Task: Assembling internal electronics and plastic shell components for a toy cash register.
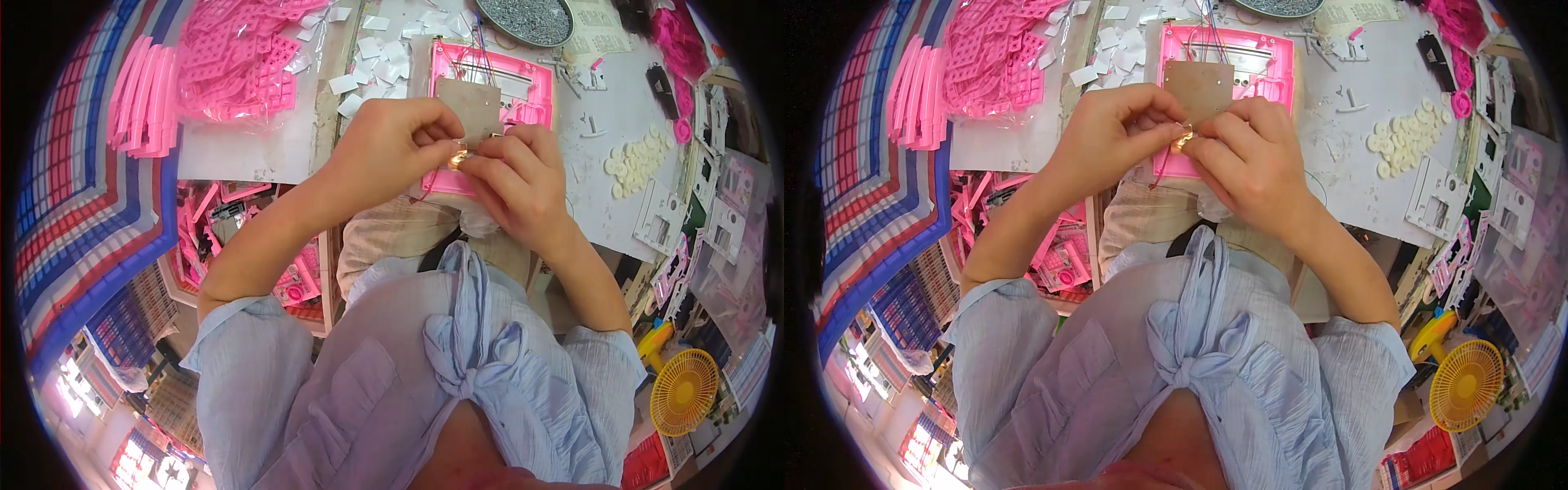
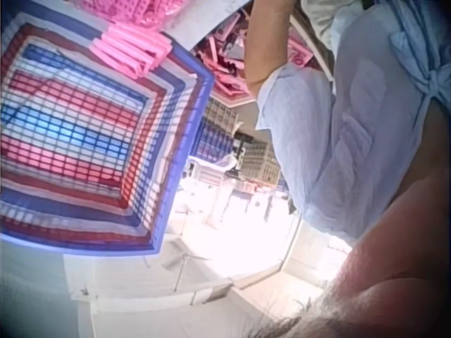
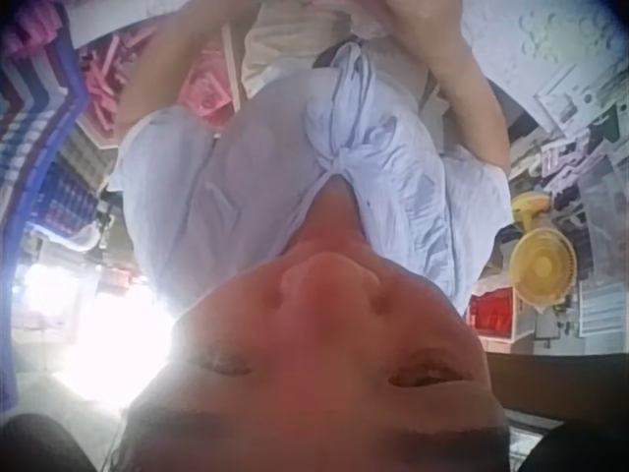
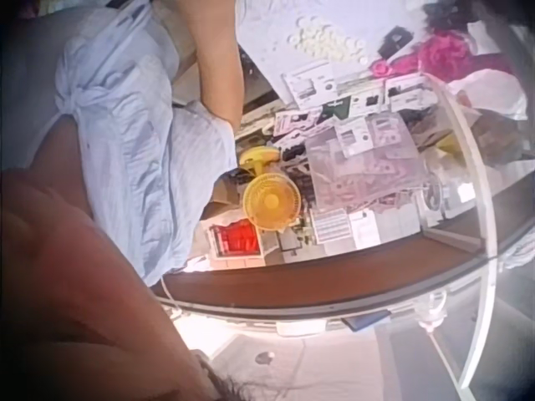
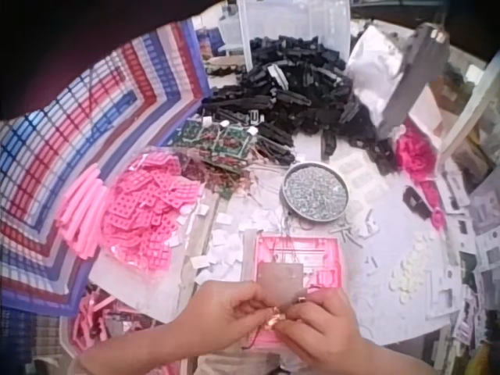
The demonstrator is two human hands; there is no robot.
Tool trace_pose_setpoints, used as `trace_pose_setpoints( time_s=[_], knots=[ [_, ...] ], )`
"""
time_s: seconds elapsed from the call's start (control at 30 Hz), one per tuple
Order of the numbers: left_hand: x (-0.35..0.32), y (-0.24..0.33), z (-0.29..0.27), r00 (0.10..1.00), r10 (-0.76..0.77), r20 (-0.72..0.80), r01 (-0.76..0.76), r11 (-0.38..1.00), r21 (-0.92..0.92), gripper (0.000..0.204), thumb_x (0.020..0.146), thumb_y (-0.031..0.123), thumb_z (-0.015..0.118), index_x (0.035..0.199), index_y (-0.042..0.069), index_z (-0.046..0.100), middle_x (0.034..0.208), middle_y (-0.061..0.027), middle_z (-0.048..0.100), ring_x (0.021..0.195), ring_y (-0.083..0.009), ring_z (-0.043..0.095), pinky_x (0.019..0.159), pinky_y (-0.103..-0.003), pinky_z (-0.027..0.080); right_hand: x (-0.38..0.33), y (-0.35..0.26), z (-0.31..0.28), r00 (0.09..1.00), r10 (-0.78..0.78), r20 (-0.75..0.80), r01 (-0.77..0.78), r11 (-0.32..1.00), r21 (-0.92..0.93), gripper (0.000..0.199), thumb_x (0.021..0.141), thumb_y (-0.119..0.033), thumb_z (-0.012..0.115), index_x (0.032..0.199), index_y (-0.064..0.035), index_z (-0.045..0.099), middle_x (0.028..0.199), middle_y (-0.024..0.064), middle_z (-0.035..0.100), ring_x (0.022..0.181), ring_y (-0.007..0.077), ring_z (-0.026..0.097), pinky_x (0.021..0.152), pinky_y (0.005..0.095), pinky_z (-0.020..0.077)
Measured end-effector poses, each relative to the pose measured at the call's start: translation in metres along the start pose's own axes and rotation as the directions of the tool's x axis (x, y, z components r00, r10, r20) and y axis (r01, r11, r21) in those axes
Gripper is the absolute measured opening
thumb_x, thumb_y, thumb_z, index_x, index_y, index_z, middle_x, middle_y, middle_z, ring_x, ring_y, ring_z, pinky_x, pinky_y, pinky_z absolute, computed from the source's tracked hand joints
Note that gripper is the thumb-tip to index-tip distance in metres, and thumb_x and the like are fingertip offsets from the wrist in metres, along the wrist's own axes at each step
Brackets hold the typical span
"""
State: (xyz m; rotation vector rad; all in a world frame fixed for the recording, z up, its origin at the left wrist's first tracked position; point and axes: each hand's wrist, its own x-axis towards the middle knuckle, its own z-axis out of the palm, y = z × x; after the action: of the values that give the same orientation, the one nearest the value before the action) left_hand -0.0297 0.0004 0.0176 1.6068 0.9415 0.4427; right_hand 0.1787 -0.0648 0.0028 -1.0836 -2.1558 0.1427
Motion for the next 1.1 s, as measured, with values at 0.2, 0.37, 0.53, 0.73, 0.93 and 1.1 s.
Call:
trace_pose_setpoints(
  time_s=[0.2, 0.37, 0.53, 0.73, 0.93, 1.1],
  knots=[
    [-0.001, -0.019, 0.010, 0.863, 0.505, -0.030, -0.452, 0.796, 0.402, 0.014, 0.083, 0.004, 0.073, 0.096, 0.004, 0.067, 0.080, -0.0098, 0.063, 0.071, -0.0265, 0.063, 0.063, -0.036, 0.050, 0.000, -0.004, 0.005, 0.988, 0.020, 0.155, -0.008, 0.997, -0.080, 0.017, 0.072, -0.016, 0.070, 0.087, -0.0082, 0.069, 0.091, 0.0019, 0.062, 0.090, 0.0235, 0.057, 0.080, 0.0389, 0.0439],
    [-0.001, -0.023, 0.010, 0.844, 0.536, -0.005, -0.485, 0.769, 0.417, 0.015, 0.082, 0.004, 0.072, 0.095, 0.006, 0.064, 0.083, -0.0110, 0.061, 0.077, -0.0327, 0.061, 0.067, -0.041, 0.049, 0.002, -0.005, 0.007, 0.985, 0.022, 0.174, 0.002, 0.991, -0.134, 0.018, 0.072, -0.017, 0.066, 0.087, -0.0081, 0.069, 0.090, 0.0020, 0.060, 0.091, 0.0227, 0.056, 0.080, 0.0379, 0.0433],
    [-0.001, -0.026, 0.012, 0.828, 0.560, 0.008, -0.505, 0.740, 0.445, 0.016, 0.082, 0.004, 0.071, 0.095, 0.006, 0.063, 0.086, -0.0122, 0.060, 0.079, -0.0338, 0.061, 0.067, -0.043, 0.049, 0.005, -0.007, 0.005, 0.973, 0.037, 0.230, -0.003, 0.990, -0.144, 0.018, 0.072, -0.015, 0.065, 0.087, -0.0071, 0.069, 0.091, 0.0025, 0.060, 0.092, 0.0227, 0.056, 0.081, 0.0378, 0.0437],
    [-0.001, -0.025, 0.011, 0.836, 0.547, 0.051, -0.504, 0.727, 0.467, 0.015, 0.083, 0.004, 0.070, 0.096, 0.006, 0.063, 0.087, -0.0128, 0.060, 0.079, -0.0340, 0.061, 0.067, -0.042, 0.050, 0.003, -0.011, 0.004, 0.971, 0.067, 0.228, -0.029, 0.986, -0.163, 0.021, 0.072, -0.014, 0.065, 0.091, -0.0062, 0.070, 0.092, 0.0031, 0.060, 0.093, 0.0234, 0.056, 0.082, 0.0389, 0.0438],
    [0.014, -0.015, 0.004, 0.906, 0.299, -0.298, -0.219, 0.937, 0.274, 0.015, 0.087, 0.013, 0.071, 0.098, 0.006, 0.063, 0.091, -0.0105, 0.060, 0.082, -0.0300, 0.060, 0.072, -0.042, 0.050, -0.001, -0.021, -0.014, 0.907, 0.140, 0.397, -0.104, 0.988, -0.112, 0.036, 0.075, -0.012, 0.066, 0.110, -0.0069, 0.072, 0.101, 0.0027, 0.061, 0.099, 0.0244, 0.055, 0.086, 0.0407, 0.0421],
    [-0.009, -0.004, -0.011, 0.675, 0.544, -0.498, -0.197, 0.784, 0.589, 0.022, 0.087, 0.016, 0.075, 0.101, 0.005, 0.063, 0.091, -0.0085, 0.061, 0.083, -0.0259, 0.059, 0.078, -0.040, 0.048, -0.007, -0.019, -0.019, 0.902, 0.157, 0.402, -0.138, 0.988, -0.077, 0.044, 0.074, -0.009, 0.069, 0.119, -0.0091, 0.071, 0.102, 0.0022, 0.062, 0.100, 0.0260, 0.054, 0.087, 0.0403, 0.0419]
  ],
)
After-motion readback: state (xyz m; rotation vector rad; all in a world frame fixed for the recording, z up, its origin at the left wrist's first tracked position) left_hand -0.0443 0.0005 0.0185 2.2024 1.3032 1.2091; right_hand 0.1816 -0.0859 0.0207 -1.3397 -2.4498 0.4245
